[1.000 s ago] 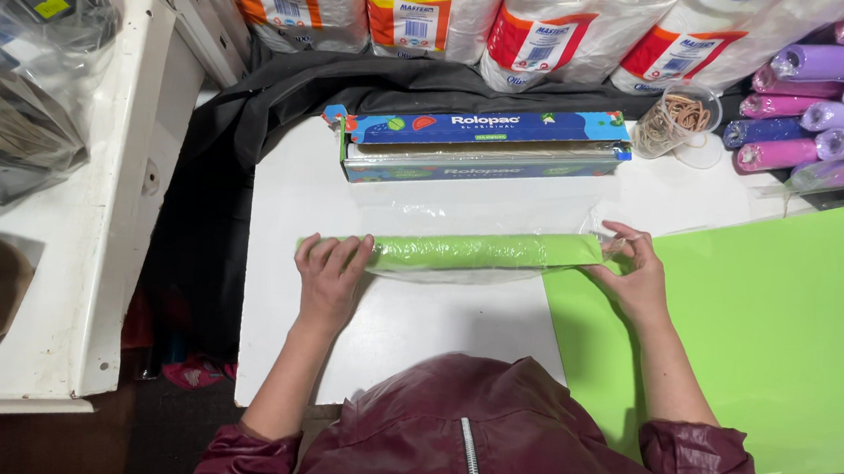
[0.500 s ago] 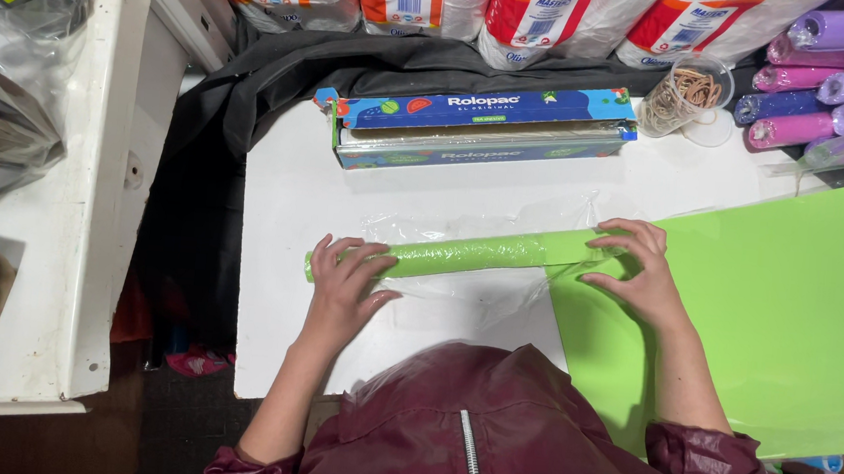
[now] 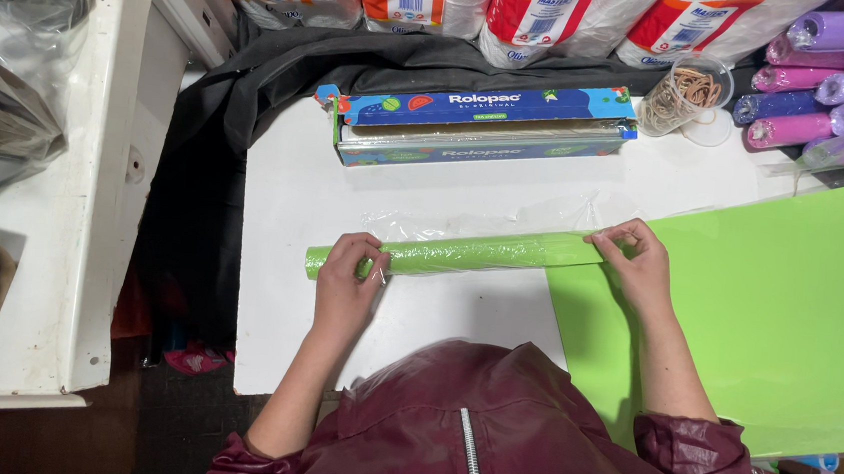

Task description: The person rolls a green sheet of paper and then wraps the roll in clear plastic film from a dispenser, smoothing the film over the surface by hand.

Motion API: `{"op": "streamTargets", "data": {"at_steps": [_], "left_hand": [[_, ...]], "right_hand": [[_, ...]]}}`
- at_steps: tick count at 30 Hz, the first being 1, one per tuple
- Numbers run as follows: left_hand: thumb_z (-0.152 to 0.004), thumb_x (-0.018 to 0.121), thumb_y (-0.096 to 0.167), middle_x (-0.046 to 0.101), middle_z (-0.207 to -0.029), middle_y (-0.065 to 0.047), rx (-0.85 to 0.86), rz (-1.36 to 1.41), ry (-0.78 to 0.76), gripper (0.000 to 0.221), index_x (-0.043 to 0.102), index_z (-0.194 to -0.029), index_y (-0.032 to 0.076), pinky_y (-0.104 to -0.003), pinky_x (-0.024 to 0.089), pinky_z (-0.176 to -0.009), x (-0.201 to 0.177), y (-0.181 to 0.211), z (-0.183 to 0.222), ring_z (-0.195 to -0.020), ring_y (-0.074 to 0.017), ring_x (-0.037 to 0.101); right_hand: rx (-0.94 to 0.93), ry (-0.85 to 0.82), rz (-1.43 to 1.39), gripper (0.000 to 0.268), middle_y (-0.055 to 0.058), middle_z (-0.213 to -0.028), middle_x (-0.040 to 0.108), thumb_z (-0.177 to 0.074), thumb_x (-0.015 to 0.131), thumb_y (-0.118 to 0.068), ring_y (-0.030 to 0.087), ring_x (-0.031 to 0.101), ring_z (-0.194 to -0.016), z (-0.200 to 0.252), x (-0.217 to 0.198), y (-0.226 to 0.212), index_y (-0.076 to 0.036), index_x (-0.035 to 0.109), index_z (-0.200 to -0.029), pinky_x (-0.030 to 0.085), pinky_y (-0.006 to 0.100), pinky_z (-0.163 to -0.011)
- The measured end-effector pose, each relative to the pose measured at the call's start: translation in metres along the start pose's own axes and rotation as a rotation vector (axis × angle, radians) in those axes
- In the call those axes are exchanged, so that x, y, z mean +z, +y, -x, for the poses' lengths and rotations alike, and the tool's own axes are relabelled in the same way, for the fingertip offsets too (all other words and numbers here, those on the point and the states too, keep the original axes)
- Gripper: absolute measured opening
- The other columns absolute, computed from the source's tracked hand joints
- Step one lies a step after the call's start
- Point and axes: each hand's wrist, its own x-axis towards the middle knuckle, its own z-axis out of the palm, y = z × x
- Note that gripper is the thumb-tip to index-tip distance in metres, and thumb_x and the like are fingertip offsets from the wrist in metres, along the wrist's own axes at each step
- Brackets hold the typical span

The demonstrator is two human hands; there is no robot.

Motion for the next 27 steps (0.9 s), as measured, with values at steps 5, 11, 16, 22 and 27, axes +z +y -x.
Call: {"op": "streamTargets", "data": {"at_steps": [5, 11, 16, 22, 27], "left_hand": [[-0.102, 0.068, 0.011, 0.067, -0.117, -0.015, -0.051, -0.033, 0.022, 0.015, 0.072, -0.095, 0.000, -0.056, 0.059, -0.102, 0.000, 0.009, -0.016, -0.118, -0.0389, 0.069], [-0.100, 0.071, 0.008, 0.071, -0.114, -0.018, -0.011, 0.046, -0.042, 0.014, 0.073, -0.110, -0.001, -0.056, 0.054, -0.106, -0.007, -0.001, -0.020, -0.119, -0.0402, 0.069], [-0.105, 0.065, 0.016, 0.073, -0.114, -0.014, -0.010, 0.160, -0.160, 0.017, 0.077, -0.107, 0.005, -0.056, 0.046, -0.116, -0.021, 0.011, -0.014, -0.122, -0.0357, 0.066], [-0.105, 0.063, 0.018, 0.078, -0.113, -0.017, 0.054, 0.248, -0.224, 0.021, 0.078, -0.104, 0.005, -0.059, 0.036, -0.122, -0.028, 0.000, -0.004, -0.125, -0.0391, 0.065], [-0.104, 0.064, 0.017, 0.078, -0.112, -0.017, 0.036, 0.277, -0.245, 0.019, 0.079, -0.103, 0.006, -0.060, 0.034, -0.124, -0.033, 0.005, -0.003, -0.124, -0.0376, 0.065]], "right_hand": [[-0.076, 0.014, 0.127, 0.024, 0.022, -0.109, 0.070, -0.103, 0.073, -0.002, 0.040, 0.066, -0.108, -0.004, 0.006, -0.014, 0.002, 0.062, -0.124, 0.058, 0.054, -0.085], [-0.105, -0.065, 0.186, 0.029, 0.023, -0.110, 0.072, -0.101, 0.074, -0.004, 0.044, 0.064, -0.119, 0.001, 0.002, -0.032, -0.001, 0.068, -0.129, 0.043, 0.066, -0.111], [-0.027, -0.163, -0.034, 0.019, 0.021, -0.113, 0.072, -0.098, 0.073, -0.007, 0.041, 0.063, -0.126, 0.006, -0.010, -0.016, -0.003, 0.071, -0.117, 0.033, 0.066, -0.124], [-0.245, -0.382, -0.347, 0.015, 0.015, -0.104, 0.077, -0.102, 0.068, -0.025, 0.036, 0.063, -0.131, -0.006, -0.047, 0.045, -0.012, 0.071, -0.098, 0.014, 0.062, -0.133], [-0.243, -0.298, -0.238, 0.048, 0.024, -0.095, 0.076, -0.115, 0.053, -0.045, 0.044, 0.066, -0.124, -0.005, -0.053, 0.028, -0.005, 0.072, -0.096, 0.022, 0.069, -0.130]]}}
